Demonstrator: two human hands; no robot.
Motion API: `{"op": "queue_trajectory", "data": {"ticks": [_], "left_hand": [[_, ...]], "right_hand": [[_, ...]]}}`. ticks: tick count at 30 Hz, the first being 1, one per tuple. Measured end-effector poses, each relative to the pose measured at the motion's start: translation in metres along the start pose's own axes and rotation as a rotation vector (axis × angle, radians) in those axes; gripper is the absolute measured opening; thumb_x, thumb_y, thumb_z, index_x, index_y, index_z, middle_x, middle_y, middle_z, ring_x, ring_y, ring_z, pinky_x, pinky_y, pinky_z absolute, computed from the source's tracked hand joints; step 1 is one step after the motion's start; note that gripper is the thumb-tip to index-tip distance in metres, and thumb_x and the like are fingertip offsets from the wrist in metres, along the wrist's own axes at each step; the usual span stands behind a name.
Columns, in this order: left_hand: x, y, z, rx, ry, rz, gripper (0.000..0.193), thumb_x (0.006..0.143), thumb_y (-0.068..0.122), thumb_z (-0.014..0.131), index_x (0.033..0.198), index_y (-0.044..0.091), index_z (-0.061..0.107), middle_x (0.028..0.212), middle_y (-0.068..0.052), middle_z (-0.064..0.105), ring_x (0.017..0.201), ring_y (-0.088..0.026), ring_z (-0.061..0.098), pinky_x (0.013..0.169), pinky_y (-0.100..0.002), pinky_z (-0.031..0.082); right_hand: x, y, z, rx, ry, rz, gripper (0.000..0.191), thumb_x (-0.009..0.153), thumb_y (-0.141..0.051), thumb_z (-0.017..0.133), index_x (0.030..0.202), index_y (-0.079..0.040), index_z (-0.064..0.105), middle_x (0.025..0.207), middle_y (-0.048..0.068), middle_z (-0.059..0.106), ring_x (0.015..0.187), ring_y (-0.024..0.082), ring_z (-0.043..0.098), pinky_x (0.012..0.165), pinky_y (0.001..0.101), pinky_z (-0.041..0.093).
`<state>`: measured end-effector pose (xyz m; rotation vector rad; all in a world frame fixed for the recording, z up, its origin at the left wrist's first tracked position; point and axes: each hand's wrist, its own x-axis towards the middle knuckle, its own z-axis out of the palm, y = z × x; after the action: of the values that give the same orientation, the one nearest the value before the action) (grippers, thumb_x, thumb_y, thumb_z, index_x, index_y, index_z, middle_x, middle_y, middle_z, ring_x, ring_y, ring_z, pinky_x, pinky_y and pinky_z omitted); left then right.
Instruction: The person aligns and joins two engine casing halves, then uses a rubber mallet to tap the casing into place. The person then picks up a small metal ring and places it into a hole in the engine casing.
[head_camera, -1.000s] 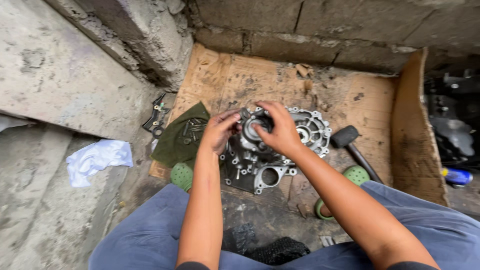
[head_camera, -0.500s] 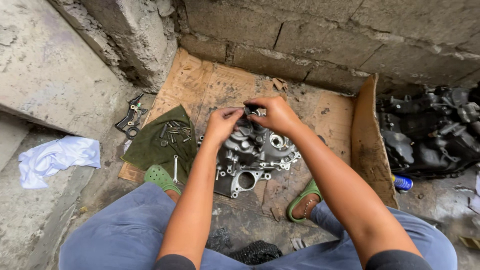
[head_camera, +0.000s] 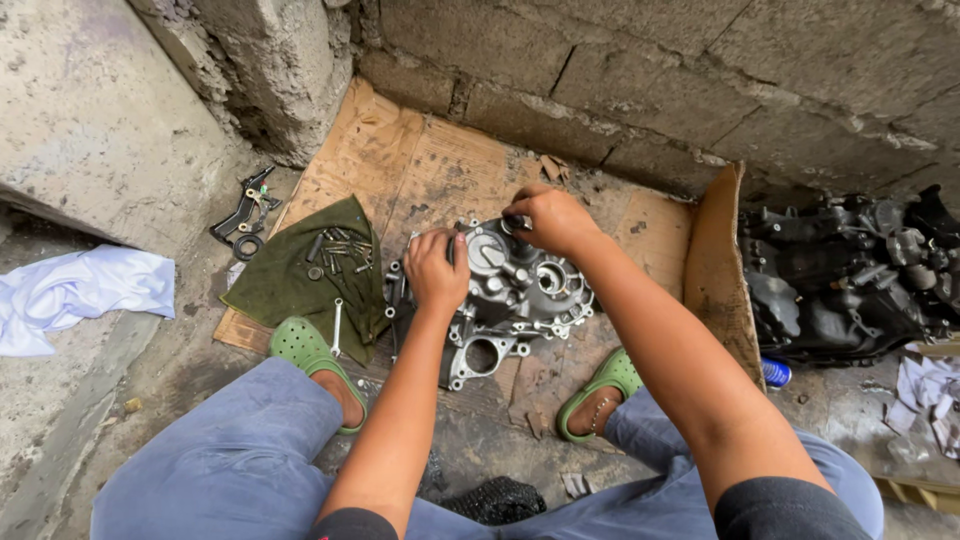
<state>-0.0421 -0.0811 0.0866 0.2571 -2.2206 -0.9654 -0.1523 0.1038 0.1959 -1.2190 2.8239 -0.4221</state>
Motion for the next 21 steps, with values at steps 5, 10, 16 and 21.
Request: {"op": "queue_trajectory", "data": {"ticks": [5, 10, 16, 21], "left_hand": [[0.003, 0.002, -0.006, -0.008, 0.008, 0.020, 0.022, 0.097, 0.030, 0.065, 0.096, 0.010, 0.074, 0.105, -0.005, 0.073, 0.104, -0.030, 0.064, 0.093, -0.046, 0.045], [0.000, 0.000, -0.006, -0.025, 0.030, 0.031, 0.020, 0.096, 0.029, 0.066, 0.096, 0.010, 0.074, 0.105, -0.006, 0.073, 0.101, -0.031, 0.064, 0.091, -0.045, 0.045], [0.001, 0.002, -0.008, -0.031, 0.019, 0.022, 0.022, 0.096, 0.029, 0.066, 0.096, 0.009, 0.074, 0.105, -0.006, 0.073, 0.101, -0.031, 0.064, 0.092, -0.045, 0.045], [-0.001, -0.007, -0.002, -0.023, 0.032, 0.014, 0.019, 0.092, 0.027, 0.070, 0.092, 0.008, 0.075, 0.101, -0.007, 0.073, 0.097, -0.033, 0.065, 0.088, -0.046, 0.047]], "right_hand": [[0.005, 0.008, 0.001, 0.080, -0.029, 0.021, 0.039, 0.072, -0.018, 0.082, 0.111, -0.011, 0.078, 0.106, 0.014, 0.069, 0.102, 0.034, 0.066, 0.091, 0.0416, 0.053], [0.007, 0.011, 0.006, 0.043, -0.084, 0.007, 0.036, 0.076, -0.019, 0.082, 0.111, -0.011, 0.078, 0.106, 0.015, 0.071, 0.101, 0.035, 0.067, 0.091, 0.0423, 0.053], [0.004, 0.007, 0.001, 0.107, -0.043, 0.039, 0.030, 0.078, -0.019, 0.081, 0.107, -0.011, 0.080, 0.102, 0.014, 0.073, 0.095, 0.034, 0.069, 0.088, 0.0421, 0.055], [-0.004, -0.005, -0.001, 0.042, 0.026, 0.017, 0.025, 0.082, -0.020, 0.078, 0.104, -0.009, 0.079, 0.102, 0.014, 0.074, 0.096, 0.035, 0.068, 0.087, 0.0439, 0.055]]}}
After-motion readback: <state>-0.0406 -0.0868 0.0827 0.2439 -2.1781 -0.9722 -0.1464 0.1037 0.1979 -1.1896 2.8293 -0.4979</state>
